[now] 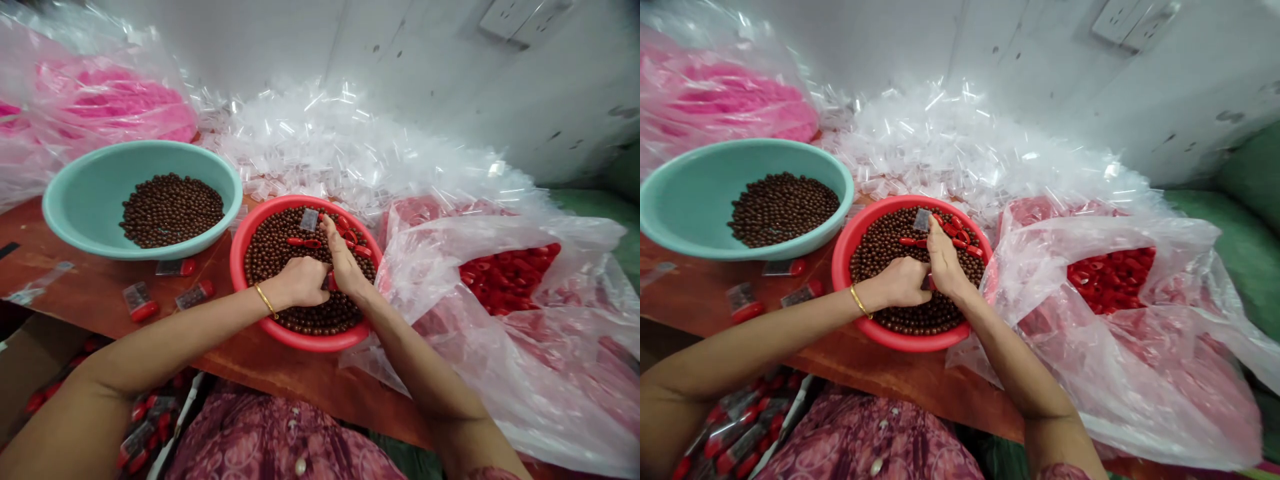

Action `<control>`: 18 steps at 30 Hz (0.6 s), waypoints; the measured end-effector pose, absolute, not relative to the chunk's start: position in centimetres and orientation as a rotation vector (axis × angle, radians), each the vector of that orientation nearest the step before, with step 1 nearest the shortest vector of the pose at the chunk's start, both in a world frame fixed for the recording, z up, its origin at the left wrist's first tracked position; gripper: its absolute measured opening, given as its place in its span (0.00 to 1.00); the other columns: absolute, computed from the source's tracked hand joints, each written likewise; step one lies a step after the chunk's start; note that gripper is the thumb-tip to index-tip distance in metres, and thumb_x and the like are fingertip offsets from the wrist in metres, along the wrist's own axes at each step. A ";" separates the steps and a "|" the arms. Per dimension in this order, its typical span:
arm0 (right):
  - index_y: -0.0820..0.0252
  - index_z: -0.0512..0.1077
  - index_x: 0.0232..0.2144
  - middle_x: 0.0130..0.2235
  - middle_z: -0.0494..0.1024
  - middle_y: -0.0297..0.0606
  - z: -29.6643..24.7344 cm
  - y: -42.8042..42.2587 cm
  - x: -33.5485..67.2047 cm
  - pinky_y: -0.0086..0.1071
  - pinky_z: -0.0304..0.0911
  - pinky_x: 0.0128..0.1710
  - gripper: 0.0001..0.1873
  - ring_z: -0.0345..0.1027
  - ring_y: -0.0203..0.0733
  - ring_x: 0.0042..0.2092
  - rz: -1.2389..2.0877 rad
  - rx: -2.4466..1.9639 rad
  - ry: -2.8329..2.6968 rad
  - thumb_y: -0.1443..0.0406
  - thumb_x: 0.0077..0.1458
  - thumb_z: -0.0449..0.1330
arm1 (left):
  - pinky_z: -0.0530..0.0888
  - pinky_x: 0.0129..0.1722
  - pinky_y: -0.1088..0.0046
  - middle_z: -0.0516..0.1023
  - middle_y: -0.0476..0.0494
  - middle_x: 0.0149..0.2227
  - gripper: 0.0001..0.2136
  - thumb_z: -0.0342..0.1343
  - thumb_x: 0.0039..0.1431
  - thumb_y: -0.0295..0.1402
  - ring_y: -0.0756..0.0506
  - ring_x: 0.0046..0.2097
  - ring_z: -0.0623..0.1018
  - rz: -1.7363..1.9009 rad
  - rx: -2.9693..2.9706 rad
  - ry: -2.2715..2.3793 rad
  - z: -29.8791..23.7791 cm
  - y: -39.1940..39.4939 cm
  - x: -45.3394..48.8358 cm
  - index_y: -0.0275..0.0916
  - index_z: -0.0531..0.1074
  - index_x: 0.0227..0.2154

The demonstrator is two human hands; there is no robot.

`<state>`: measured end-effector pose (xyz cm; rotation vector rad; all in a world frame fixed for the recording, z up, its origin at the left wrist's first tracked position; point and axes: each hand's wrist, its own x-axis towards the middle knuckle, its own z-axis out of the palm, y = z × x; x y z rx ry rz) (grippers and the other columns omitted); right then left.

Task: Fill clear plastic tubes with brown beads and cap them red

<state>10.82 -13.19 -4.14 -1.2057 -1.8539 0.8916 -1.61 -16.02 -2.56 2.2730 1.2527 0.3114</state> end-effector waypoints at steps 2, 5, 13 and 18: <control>0.62 0.58 0.60 0.55 0.71 0.47 -4.0 -12.8 11.0 0.45 0.61 0.54 0.38 0.63 0.42 0.57 1.062 -1.195 -1.768 0.51 0.62 0.23 | 0.69 0.32 0.70 0.76 0.41 0.26 0.08 0.53 0.48 0.34 0.41 0.32 0.76 0.325 2.326 1.234 -1.8 -15.9 -1.8 0.37 0.73 0.28; 0.63 0.67 0.53 0.45 0.78 0.45 -3.7 -12.6 11.5 0.41 0.67 0.45 0.39 0.71 0.43 0.47 1.055 -1.167 -1.757 0.51 0.62 0.24 | 0.69 0.35 0.70 0.77 0.40 0.31 0.10 0.51 0.52 0.36 0.42 0.34 0.76 0.474 2.322 1.290 0.3 -15.9 -3.3 0.37 0.72 0.33; 0.63 0.74 0.40 0.43 0.77 0.46 -3.6 -15.1 10.5 0.39 0.61 0.47 0.12 0.66 0.47 0.45 0.246 -1.043 -2.968 0.63 0.55 0.56 | 0.62 0.29 0.75 0.75 0.47 0.26 0.12 0.51 0.55 0.43 0.45 0.29 0.73 0.293 2.201 1.977 3.2 -20.3 -14.5 0.40 0.69 0.31; 0.63 0.73 0.32 0.38 0.77 0.46 -3.4 -15.2 10.2 0.36 0.60 0.42 0.10 0.67 0.46 0.42 0.064 -1.077 -3.057 0.65 0.57 0.52 | 0.59 0.26 0.74 0.76 0.46 0.28 0.12 0.44 0.60 0.40 0.45 0.30 0.73 -0.190 2.297 2.066 1.6 -22.9 -18.1 0.40 0.68 0.29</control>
